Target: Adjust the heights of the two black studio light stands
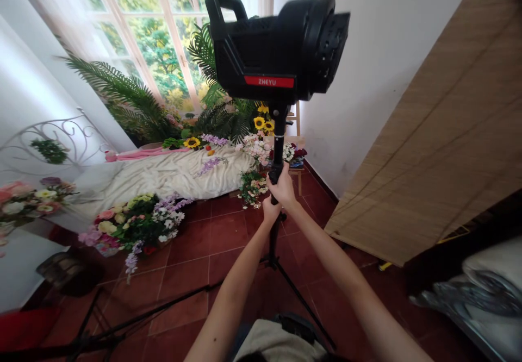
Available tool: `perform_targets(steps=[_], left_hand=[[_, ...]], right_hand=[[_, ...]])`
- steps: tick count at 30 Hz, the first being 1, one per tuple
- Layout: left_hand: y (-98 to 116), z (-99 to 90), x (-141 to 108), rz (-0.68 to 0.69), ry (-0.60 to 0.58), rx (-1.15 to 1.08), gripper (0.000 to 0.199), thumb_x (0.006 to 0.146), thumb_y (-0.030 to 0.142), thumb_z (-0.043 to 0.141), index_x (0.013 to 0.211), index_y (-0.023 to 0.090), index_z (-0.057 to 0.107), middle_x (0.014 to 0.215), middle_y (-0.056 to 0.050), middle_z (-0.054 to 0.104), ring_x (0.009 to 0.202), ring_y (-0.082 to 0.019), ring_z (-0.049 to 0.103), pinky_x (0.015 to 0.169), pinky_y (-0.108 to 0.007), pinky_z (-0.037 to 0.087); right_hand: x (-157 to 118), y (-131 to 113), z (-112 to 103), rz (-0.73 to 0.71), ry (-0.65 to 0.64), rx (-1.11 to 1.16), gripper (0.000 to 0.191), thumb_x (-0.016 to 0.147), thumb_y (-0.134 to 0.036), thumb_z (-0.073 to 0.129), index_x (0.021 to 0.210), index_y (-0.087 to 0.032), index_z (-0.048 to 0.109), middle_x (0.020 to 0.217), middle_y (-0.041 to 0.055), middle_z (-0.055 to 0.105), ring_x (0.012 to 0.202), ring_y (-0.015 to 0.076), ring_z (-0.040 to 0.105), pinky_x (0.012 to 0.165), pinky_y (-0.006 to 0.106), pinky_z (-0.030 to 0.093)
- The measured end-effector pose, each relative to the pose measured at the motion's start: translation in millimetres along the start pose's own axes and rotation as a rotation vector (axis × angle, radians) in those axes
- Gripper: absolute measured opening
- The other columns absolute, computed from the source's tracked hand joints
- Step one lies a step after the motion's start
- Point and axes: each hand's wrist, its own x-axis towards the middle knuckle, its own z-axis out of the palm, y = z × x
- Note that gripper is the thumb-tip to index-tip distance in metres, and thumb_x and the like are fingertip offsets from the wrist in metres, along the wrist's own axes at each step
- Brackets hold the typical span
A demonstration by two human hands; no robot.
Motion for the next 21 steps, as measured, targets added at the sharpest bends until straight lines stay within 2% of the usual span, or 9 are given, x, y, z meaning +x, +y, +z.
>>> perform_targets(steps=[2, 6, 8, 11, 16, 21], left_hand=[[-10, -7.7, -4, 0.068, -0.064, -0.017, 0.015, 0.059, 0.018, 0.065, 0.071, 0.010, 0.066, 0.067, -0.003, 0.067, 0.066, -0.017, 0.060, 0.063, -0.026, 0.047], [-32, -18.4, -10, 0.106, -0.138, -0.063, 0.029, 0.060, 0.017, 0.067, 0.088, 0.010, 0.066, 0.086, -0.007, 0.071, 0.077, -0.019, 0.063, 0.074, -0.030, 0.051], [-40, -19.9, -11, 0.108, -0.173, -0.070, 0.030, 0.061, 0.018, 0.068, 0.090, 0.011, 0.065, 0.091, -0.008, 0.071, 0.081, -0.019, 0.063, 0.078, -0.031, 0.052], [-48, -18.8, -11, 0.090, -0.190, -0.071, 0.034, 0.062, 0.020, 0.069, 0.095, 0.012, 0.064, 0.098, -0.009, 0.070, 0.087, -0.020, 0.064, 0.081, -0.032, 0.052], [-51, -15.5, -11, 0.032, -0.185, -0.092, 0.044, 0.060, 0.023, 0.072, 0.102, 0.013, 0.062, 0.098, -0.008, 0.070, 0.092, -0.022, 0.063, 0.086, -0.035, 0.051], [-42, -15.4, -15, -0.050, -0.138, -0.163, 0.040, 0.061, 0.025, 0.074, 0.096, 0.011, 0.062, 0.096, -0.011, 0.069, 0.101, -0.026, 0.061, 0.089, -0.034, 0.049]], right_hand=[[-15, 15, 6, -0.010, -0.033, -0.015, 0.052, 0.081, -0.033, 0.055, 0.126, -0.018, 0.033, 0.090, 0.0095, 0.064, 0.075, 0.0265, 0.065, 0.065, 0.036, 0.051], [-50, 43, 21, -0.006, -0.066, -0.001, 0.047, 0.080, -0.030, 0.052, 0.122, -0.018, 0.035, 0.086, 0.0077, 0.064, 0.074, 0.0255, 0.065, 0.064, 0.034, 0.051], [-57, 50, 26, 0.004, -0.070, 0.008, 0.047, 0.079, -0.029, 0.053, 0.121, -0.019, 0.035, 0.087, 0.0075, 0.064, 0.076, 0.0253, 0.065, 0.064, 0.034, 0.051], [-55, 51, 28, -0.011, -0.056, 0.006, 0.049, 0.078, -0.029, 0.053, 0.122, -0.019, 0.034, 0.090, 0.0083, 0.064, 0.077, 0.0255, 0.065, 0.064, 0.033, 0.050], [-52, 52, 29, -0.009, -0.055, 0.018, 0.049, 0.078, -0.029, 0.053, 0.122, -0.018, 0.034, 0.088, 0.0078, 0.064, 0.075, 0.0245, 0.064, 0.064, 0.033, 0.049], [-62, 54, 31, 0.034, -0.057, 0.069, 0.050, 0.075, -0.028, 0.055, 0.121, -0.019, 0.036, 0.095, 0.0091, 0.065, 0.081, 0.0241, 0.064, 0.069, 0.034, 0.050]])
